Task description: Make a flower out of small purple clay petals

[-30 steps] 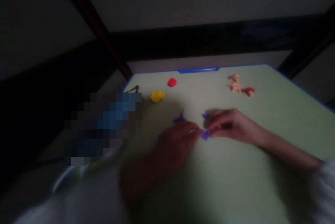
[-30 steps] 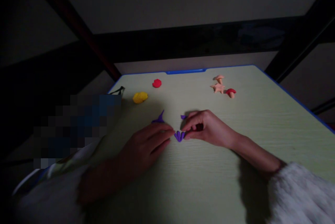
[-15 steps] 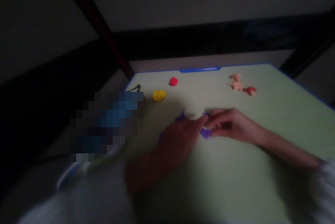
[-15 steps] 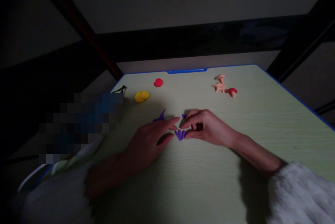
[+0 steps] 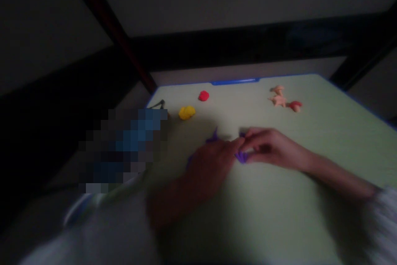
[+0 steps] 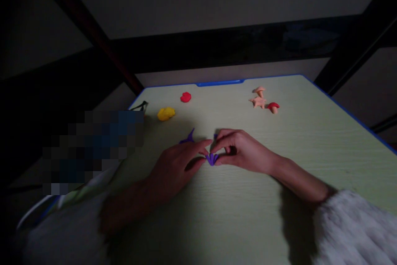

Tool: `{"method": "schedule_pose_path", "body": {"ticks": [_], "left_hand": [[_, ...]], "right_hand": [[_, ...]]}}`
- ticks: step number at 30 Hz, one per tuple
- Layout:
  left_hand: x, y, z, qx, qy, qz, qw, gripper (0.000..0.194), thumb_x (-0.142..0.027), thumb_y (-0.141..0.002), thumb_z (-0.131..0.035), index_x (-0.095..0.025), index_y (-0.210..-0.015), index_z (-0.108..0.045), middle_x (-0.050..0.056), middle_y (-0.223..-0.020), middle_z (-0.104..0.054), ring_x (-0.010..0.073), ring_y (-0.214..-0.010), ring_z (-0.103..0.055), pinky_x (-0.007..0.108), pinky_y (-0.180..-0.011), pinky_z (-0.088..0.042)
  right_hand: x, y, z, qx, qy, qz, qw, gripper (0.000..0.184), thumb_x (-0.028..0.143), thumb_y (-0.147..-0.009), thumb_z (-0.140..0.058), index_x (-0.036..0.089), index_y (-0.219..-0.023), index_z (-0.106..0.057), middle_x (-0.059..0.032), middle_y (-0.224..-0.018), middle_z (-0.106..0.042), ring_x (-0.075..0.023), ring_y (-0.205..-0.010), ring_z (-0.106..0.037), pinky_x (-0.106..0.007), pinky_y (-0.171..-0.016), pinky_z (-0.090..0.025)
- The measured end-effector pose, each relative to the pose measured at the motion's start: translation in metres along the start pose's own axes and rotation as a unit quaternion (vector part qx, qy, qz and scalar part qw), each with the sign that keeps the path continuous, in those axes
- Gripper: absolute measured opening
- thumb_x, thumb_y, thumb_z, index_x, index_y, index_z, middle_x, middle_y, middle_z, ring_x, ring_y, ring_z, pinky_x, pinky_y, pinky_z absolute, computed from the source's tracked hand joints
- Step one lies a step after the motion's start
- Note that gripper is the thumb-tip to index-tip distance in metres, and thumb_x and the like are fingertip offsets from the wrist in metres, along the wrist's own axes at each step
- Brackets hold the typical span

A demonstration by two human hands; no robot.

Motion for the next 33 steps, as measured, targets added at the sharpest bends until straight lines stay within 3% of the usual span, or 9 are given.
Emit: {"method": "schedule_pose_path", "body": {"ticks": [10, 18, 33], "left_hand": [[-0.0029, -0.0008, 0.0027, -0.015, -0.008, -0.004, 1.0, 0.029, -0.012, -0.083, -0.049, -0.015, -0.112, -0.053, 0.005, -0.089, -0.068, 0.0167, -0.08, -0.063, 0.031, -0.075, -0.051], [-0.0052, 0.0008, -0.0026, 0.017, 0.004, -0.041, 0.999, 0.015, -0.016, -0.087, -0.047, -0.016, -0.087, -0.063, 0.003, -0.084, -0.065, 0.0141, -0.08, -0.059, 0.027, -0.074, -0.048], [-0.0072, 0.0003, -0.0022, 0.027, 0.011, -0.042, 0.999, 0.017, -0.016, -0.087, -0.047, -0.016, -0.084, -0.064, 0.003, -0.085, -0.064, 0.0135, -0.081, -0.058, 0.027, -0.073, -0.047]], "right_hand": [[-0.0018, 0.0001, 0.0008, -0.011, -0.002, -0.008, 1.0, 0.018, 0.03, -0.077, -0.066, 0.015, -0.084, -0.071, -0.0055, -0.079, -0.058, -0.0124, -0.066, -0.053, -0.023, -0.052, -0.04], [-0.0025, 0.0009, 0.0011, -0.018, -0.009, -0.006, 1.0, 0.017, 0.031, -0.075, -0.067, 0.015, -0.081, -0.071, -0.002, -0.074, -0.053, -0.0085, -0.056, -0.048, -0.021, -0.047, -0.037], [-0.0037, 0.0025, 0.0039, -0.029, -0.011, -0.003, 1.0, 0.018, 0.032, -0.077, -0.065, 0.015, -0.076, -0.071, -0.0021, -0.072, -0.054, -0.0087, -0.058, -0.05, -0.021, -0.049, -0.038]]}}
Point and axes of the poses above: each hand's wrist, its own y-axis away from the middle knuckle, its own z-axis out of the back of the hand, x = y × z, the point moved 9 cm from there along -y, towards the middle knuckle
